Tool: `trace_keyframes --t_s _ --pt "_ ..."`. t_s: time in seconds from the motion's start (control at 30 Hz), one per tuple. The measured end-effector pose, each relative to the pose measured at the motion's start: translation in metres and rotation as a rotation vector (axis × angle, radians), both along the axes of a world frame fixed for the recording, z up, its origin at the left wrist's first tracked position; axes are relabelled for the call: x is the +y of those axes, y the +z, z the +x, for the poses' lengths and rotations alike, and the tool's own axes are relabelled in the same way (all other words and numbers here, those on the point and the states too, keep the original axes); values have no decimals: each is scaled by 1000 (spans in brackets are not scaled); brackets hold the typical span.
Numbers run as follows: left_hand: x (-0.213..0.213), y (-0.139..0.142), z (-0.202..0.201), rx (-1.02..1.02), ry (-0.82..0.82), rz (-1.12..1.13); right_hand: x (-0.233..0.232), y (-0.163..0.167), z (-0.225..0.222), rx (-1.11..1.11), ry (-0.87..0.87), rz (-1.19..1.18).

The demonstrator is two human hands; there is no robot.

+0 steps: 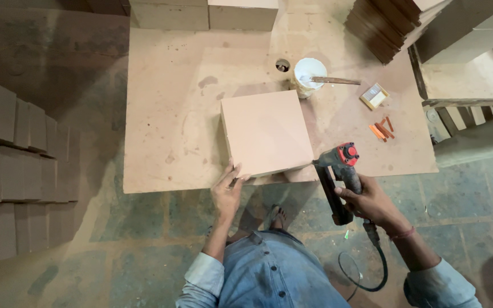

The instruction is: The person assembles small cardboard boxes by applying glue to the edges of open frames and attaching flat cardboard panels. They use a pneumatic nail gun to secure the panels to the frames, repeating the process for multiple boxes.

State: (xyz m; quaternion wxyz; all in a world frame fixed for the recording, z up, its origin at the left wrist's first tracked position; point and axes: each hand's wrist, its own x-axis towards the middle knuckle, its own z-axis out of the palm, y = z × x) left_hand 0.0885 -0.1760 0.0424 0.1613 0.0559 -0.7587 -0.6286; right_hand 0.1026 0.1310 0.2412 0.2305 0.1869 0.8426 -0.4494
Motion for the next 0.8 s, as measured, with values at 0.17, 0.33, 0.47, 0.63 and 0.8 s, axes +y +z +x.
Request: trace_keyframes --t_s 0.17,0.33,0.47,0.63,0.8 --pt "-2 1 0 61 -7 -16 -16 2 5 -3 -24 -60" --pt "-6 4 2 6 3 -50 -46 0 7 -3 50 -124" --pt "-7 5 1 53 -13 -13 -57 0 6 6 97 -100" --pt "-10 5 1 9 -7 -58 -62 -2 7 -12 69 -85" --pt "-10 3 1 -5 -14 -38 -64 -2 7 4 84 -64"
